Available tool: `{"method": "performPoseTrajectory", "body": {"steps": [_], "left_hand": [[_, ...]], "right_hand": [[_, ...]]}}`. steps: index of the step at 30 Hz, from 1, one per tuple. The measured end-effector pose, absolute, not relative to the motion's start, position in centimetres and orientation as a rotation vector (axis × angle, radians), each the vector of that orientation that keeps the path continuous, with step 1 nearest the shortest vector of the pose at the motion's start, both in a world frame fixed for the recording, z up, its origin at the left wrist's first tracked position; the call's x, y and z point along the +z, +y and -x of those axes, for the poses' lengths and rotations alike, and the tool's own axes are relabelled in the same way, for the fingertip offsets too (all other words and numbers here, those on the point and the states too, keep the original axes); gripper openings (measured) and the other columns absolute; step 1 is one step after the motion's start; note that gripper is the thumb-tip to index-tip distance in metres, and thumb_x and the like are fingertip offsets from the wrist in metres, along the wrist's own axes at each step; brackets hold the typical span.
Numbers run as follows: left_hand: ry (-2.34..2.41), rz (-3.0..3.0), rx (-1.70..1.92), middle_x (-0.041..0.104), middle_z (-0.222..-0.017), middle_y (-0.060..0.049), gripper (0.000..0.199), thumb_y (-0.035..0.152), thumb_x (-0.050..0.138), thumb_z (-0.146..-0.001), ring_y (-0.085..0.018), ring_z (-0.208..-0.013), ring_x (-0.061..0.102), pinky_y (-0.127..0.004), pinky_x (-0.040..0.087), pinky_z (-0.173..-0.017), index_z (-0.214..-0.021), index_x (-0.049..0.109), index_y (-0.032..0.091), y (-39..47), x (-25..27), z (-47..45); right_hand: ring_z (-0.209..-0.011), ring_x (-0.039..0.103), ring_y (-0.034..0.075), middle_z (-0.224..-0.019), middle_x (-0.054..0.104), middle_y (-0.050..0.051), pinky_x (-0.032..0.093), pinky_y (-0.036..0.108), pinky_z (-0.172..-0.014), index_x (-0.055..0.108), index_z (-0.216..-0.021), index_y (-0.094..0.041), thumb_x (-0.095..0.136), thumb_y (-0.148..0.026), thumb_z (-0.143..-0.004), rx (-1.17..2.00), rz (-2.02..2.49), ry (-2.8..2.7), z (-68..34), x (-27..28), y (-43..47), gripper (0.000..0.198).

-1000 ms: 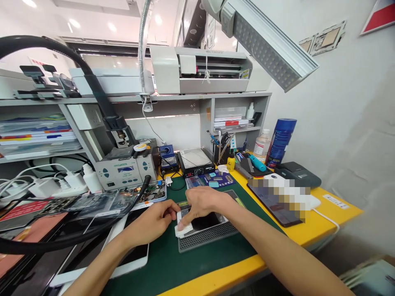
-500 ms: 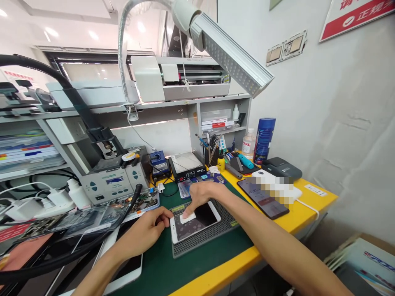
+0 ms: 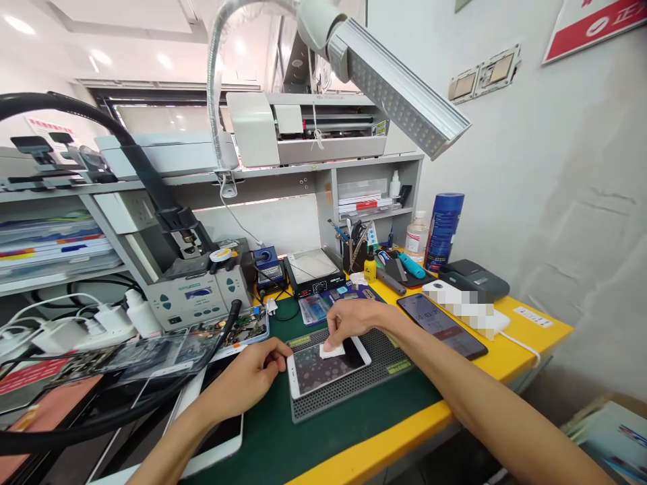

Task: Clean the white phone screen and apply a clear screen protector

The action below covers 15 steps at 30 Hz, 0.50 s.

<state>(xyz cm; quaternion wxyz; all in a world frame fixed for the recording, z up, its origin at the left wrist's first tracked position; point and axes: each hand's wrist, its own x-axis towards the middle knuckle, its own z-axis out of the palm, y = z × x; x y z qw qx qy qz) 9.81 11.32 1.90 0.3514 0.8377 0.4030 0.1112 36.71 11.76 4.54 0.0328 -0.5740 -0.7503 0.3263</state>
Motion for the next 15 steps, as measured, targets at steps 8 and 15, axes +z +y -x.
{"method": "performPoseTrajectory", "body": {"steps": [8,15], "left_hand": [[1.043,-2.187,0.312,0.065,-0.09,-0.001,0.026,0.02,0.041,-0.086,-0.019,-0.08,0.058,-0.027,0.04,-0.07,-0.102,0.061,0.021,11.4,1.7,-9.9],[1.042,-2.2,0.311,0.064,-0.091,-0.002,0.028,0.021,0.04,-0.086,-0.018,-0.079,0.058,-0.027,0.04,-0.068,-0.103,0.061,0.021,11.3,1.7,-9.9]], "right_hand": [[-0.076,0.058,0.016,-0.081,0.07,0.002,0.036,0.023,-0.057,0.074,-0.077,-0.016,0.074,-0.045,-0.07,1.043,1.633,-2.271,-38.0,3.9,11.9,0.03],[-0.078,0.06,0.016,-0.085,0.069,0.001,0.041,0.022,-0.062,0.073,-0.09,-0.017,0.082,-0.05,-0.057,1.201,1.548,-2.31,-39.1,4.4,11.6,0.047]]}}
